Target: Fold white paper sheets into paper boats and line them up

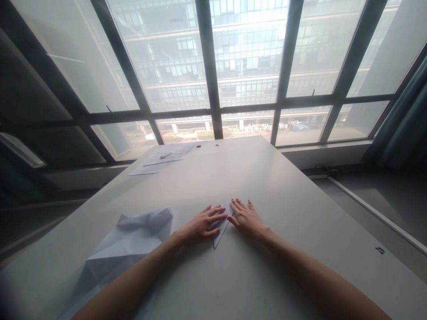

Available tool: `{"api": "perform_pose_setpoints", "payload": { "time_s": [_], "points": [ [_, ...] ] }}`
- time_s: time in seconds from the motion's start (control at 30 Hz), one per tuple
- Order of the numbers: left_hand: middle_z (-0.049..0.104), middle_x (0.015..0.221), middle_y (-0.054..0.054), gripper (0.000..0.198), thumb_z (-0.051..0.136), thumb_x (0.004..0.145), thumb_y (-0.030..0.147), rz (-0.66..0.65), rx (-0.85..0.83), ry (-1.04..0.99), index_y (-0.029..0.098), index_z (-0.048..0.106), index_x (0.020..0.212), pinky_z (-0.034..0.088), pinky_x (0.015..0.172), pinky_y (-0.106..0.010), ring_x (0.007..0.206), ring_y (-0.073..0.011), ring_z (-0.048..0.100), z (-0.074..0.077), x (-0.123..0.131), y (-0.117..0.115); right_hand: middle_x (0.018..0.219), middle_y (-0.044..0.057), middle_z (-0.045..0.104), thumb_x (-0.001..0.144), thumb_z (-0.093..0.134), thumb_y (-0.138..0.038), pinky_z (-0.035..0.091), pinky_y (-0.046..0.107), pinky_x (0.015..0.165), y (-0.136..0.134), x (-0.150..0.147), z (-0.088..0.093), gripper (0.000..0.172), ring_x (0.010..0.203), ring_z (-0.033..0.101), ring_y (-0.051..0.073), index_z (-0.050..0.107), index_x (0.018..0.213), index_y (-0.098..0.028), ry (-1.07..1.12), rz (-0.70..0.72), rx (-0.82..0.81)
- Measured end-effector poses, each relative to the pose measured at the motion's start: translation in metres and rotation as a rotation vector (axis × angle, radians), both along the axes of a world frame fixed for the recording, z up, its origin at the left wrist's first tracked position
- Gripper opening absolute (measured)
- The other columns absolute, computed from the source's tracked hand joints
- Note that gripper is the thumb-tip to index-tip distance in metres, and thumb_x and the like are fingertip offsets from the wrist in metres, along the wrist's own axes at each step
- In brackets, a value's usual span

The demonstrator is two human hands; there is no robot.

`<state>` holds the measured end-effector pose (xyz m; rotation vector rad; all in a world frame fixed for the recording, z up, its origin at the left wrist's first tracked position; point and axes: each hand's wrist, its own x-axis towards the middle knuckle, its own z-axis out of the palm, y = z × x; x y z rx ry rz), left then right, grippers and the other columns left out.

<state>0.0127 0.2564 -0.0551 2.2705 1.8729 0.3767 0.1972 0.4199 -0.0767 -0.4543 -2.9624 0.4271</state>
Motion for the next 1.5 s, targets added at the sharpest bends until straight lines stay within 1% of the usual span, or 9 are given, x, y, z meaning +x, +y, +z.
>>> {"api": "perform_pose_setpoints", "payload": {
  "time_s": [0.17, 0.3, 0.47, 0.63, 0.8, 1.0, 1.2, 1.37, 1.5],
  "points": [
    [0.037, 0.157, -0.001, 0.061, 0.057, 0.092, 0.042, 0.012, 0.020, 0.017, 0.037, 0.038, 0.149, 0.023, 0.120, -0.045, 0.145, -0.0263, 0.032, 0.002, 0.001, 0.000, 0.162, 0.016, 0.016, 0.097, 0.013, -0.065, 0.000, 0.054, 0.119, 0.000, -0.003, -0.007, 0.081, 0.151, 0.010, 0.027, 0.021, 0.156, -0.010, -0.014, -0.141, 0.020],
    [0.043, 0.153, 0.000, 0.053, 0.050, 0.096, 0.039, 0.021, 0.033, 0.013, 0.034, 0.041, 0.148, 0.030, 0.116, -0.042, 0.141, -0.0251, 0.038, 0.001, 0.000, 0.001, 0.162, 0.018, 0.015, 0.096, 0.020, -0.068, -0.001, 0.057, 0.118, -0.001, -0.003, -0.005, 0.085, 0.151, 0.007, 0.028, 0.021, 0.156, -0.008, -0.009, -0.155, 0.020],
    [0.045, 0.150, -0.001, 0.052, 0.060, 0.090, 0.049, 0.065, 0.064, 0.036, 0.035, 0.052, 0.140, 0.032, 0.113, -0.045, 0.135, -0.0301, 0.039, 0.002, 0.003, -0.001, 0.163, 0.017, 0.009, 0.094, 0.033, -0.068, 0.004, 0.055, 0.119, -0.005, 0.003, 0.004, 0.086, 0.151, 0.005, 0.028, 0.020, 0.156, -0.011, 0.060, -0.005, 0.014],
    [0.047, 0.146, -0.006, 0.071, 0.068, 0.080, 0.061, 0.068, 0.067, 0.022, 0.035, 0.048, 0.142, 0.031, 0.111, -0.046, 0.131, -0.0322, 0.040, 0.006, 0.007, -0.004, 0.162, 0.019, 0.017, 0.087, 0.046, -0.071, 0.004, 0.058, 0.119, -0.007, 0.007, 0.011, 0.093, 0.150, 0.008, 0.032, 0.023, 0.156, -0.013, -0.003, 0.175, -0.012],
    [0.044, 0.148, -0.007, 0.074, 0.069, 0.078, 0.062, 0.067, 0.066, 0.025, 0.034, 0.048, 0.143, 0.026, 0.113, -0.048, 0.135, -0.0347, 0.037, 0.006, 0.007, -0.003, 0.163, 0.017, 0.011, 0.084, 0.049, -0.073, 0.004, 0.056, 0.119, -0.012, 0.008, 0.015, 0.100, 0.151, 0.006, 0.033, 0.016, 0.158, -0.014, 0.032, 0.186, -0.021],
    [0.042, 0.151, -0.010, 0.081, 0.069, 0.077, 0.065, 0.036, 0.055, -0.003, 0.029, 0.046, 0.145, 0.021, 0.117, -0.049, 0.139, -0.0346, 0.036, 0.001, 0.002, 0.000, 0.163, 0.014, 0.014, 0.085, 0.048, -0.074, 0.003, 0.054, 0.120, -0.018, 0.009, 0.018, 0.101, 0.151, 0.007, 0.030, 0.010, 0.158, -0.016, 0.002, 0.258, -0.074],
    [0.042, 0.151, -0.008, 0.081, 0.072, 0.075, 0.062, 0.047, 0.039, -0.021, 0.031, 0.045, 0.145, 0.018, 0.118, -0.051, 0.140, -0.0345, 0.036, 0.000, 0.003, 0.000, 0.163, 0.017, 0.008, 0.075, 0.056, -0.080, -0.001, 0.056, 0.119, -0.014, 0.010, 0.020, 0.117, 0.150, 0.002, 0.034, 0.006, 0.158, -0.016, -0.014, 0.301, -0.087],
    [0.042, 0.151, -0.007, 0.079, 0.073, 0.075, 0.062, 0.046, 0.034, -0.026, 0.033, 0.047, 0.144, 0.018, 0.119, -0.051, 0.140, -0.0343, 0.036, 0.001, 0.004, -0.001, 0.163, 0.016, 0.004, 0.073, 0.060, -0.079, -0.001, 0.057, 0.119, -0.013, 0.011, 0.021, 0.120, 0.150, -0.001, 0.035, -0.001, 0.158, -0.019, -0.027, 0.310, -0.102],
    [0.041, 0.152, -0.008, 0.078, 0.070, 0.078, 0.063, 0.047, 0.030, -0.036, 0.032, 0.046, 0.145, 0.017, 0.119, -0.051, 0.141, -0.0334, 0.035, 0.000, 0.003, -0.001, 0.163, 0.014, 0.009, 0.079, 0.055, -0.076, 0.001, 0.054, 0.120, -0.014, 0.009, 0.017, 0.110, 0.151, 0.001, 0.032, 0.005, 0.158, -0.020, -0.002, 0.264, -0.099]
  ]
}}
